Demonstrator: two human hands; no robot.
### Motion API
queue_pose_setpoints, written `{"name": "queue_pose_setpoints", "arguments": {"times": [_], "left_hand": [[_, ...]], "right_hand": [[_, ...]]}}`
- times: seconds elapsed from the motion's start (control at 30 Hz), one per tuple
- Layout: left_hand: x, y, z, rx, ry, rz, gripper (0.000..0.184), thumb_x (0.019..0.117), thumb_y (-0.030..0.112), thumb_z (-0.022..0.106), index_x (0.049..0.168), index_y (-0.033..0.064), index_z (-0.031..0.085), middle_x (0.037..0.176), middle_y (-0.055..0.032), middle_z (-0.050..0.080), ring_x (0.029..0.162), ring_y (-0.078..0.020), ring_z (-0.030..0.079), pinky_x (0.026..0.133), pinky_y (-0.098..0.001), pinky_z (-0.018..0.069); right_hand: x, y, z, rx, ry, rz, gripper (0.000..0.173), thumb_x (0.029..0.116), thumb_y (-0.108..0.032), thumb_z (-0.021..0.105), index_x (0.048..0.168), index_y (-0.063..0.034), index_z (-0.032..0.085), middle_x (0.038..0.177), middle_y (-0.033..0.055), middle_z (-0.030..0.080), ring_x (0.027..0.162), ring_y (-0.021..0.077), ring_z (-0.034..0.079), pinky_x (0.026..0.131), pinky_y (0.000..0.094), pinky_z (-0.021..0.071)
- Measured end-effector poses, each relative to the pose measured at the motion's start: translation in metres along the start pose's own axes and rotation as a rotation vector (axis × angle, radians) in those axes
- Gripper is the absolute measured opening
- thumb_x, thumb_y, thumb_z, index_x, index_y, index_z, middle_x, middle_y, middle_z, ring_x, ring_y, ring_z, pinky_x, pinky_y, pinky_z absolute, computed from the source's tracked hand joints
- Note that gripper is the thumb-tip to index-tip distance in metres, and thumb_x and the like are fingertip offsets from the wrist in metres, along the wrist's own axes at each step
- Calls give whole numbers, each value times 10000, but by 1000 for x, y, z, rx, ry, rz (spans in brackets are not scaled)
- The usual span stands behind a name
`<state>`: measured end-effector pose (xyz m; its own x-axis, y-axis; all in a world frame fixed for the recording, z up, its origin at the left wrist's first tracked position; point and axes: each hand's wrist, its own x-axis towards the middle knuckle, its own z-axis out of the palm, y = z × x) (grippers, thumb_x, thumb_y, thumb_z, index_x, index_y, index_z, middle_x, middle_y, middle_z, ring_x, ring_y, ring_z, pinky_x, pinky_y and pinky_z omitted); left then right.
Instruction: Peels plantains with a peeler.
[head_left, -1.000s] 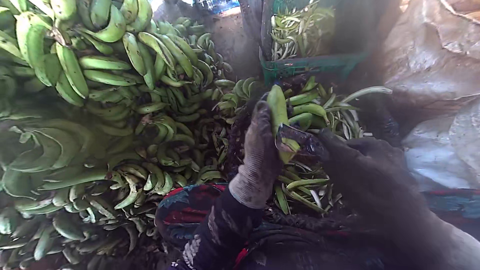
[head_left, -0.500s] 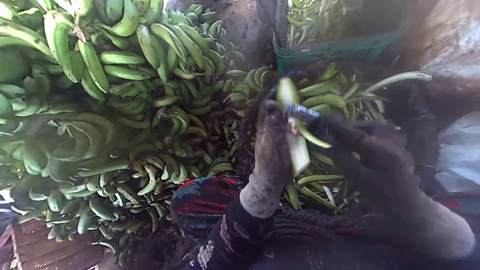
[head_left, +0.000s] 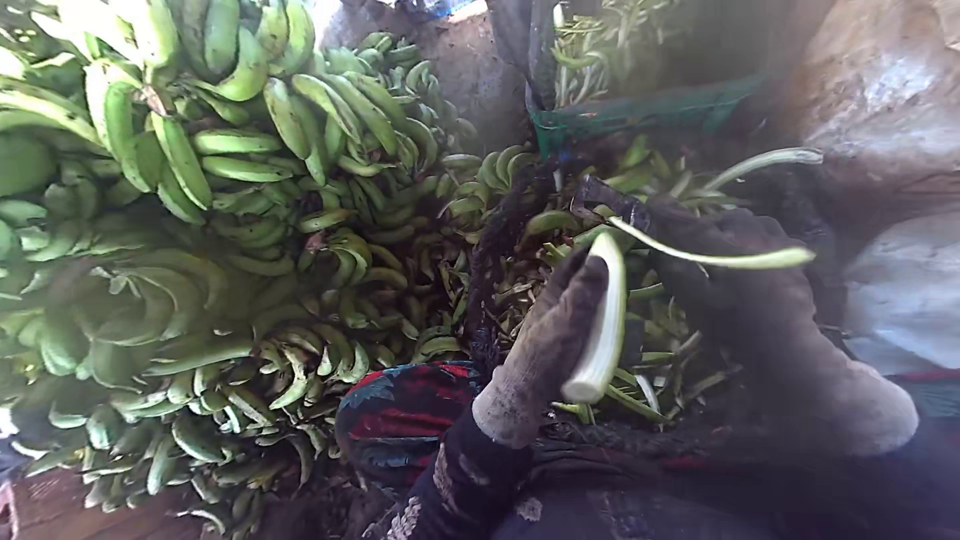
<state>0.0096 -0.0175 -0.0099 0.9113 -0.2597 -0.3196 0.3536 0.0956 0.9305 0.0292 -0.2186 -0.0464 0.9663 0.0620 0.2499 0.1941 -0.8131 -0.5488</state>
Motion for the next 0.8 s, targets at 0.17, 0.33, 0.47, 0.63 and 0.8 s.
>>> {"name": "queue_pose_setpoints", "arguments": {"times": [0.17, 0.33, 0.47, 0.63, 0.8], "left_hand": [[15, 13, -11, -189, 338, 281, 521, 1012, 579, 479, 1355, 188, 516, 965, -6, 676, 762, -89, 670, 654, -294, 598], [15, 10, -14, -123, 179, 259, 302, 1091, 377, 372, 1333, 241, 493, 1004, 31, 623, 816, -43, 628, 685, -239, 563], [3, -2, -16, 1, -83, -72, 489, 1054, 399, 364, 1423, 106, 493, 975, -56, 683, 804, -121, 671, 728, -294, 588], [15, 12, -17, -396, 361, 7, 548, 1089, 524, 231, 1123, 132, 613, 848, -41, 658, 713, -135, 649, 610, -317, 567], [16, -8, -19, 210, 105, 185, 439, 1110, 351, 234, 1333, 83, 500, 944, -59, 619, 762, -101, 608, 673, -292, 544]], "right_hand": [[-26, -14, -5, 255, -2, -74, 402, 1013, -403, 520, 1357, -267, 680, 1080, 116, 704, 973, 301, 651, 801, 604, 495], [-33, -26, 11, 251, 137, -115, 375, 1009, -343, 593, 1373, -299, 670, 1089, 147, 693, 977, 321, 650, 836, 598, 482], [1, 2, -2, -71, -174, 94, 478, 998, -300, 642, 1468, -344, 566, 1136, 234, 682, 1012, 484, 646, 755, 689, 474], [-43, -28, 11, 165, 94, -96, 416, 947, -351, 654, 1350, -251, 678, 1102, 178, 702, 990, 376, 660, 829, 620, 495], [-37, -18, 23, 143, 127, -117, 393, 1012, -310, 586, 1395, -250, 650, 1073, 208, 698, 951, 411, 665, 781, 632, 502]]}}
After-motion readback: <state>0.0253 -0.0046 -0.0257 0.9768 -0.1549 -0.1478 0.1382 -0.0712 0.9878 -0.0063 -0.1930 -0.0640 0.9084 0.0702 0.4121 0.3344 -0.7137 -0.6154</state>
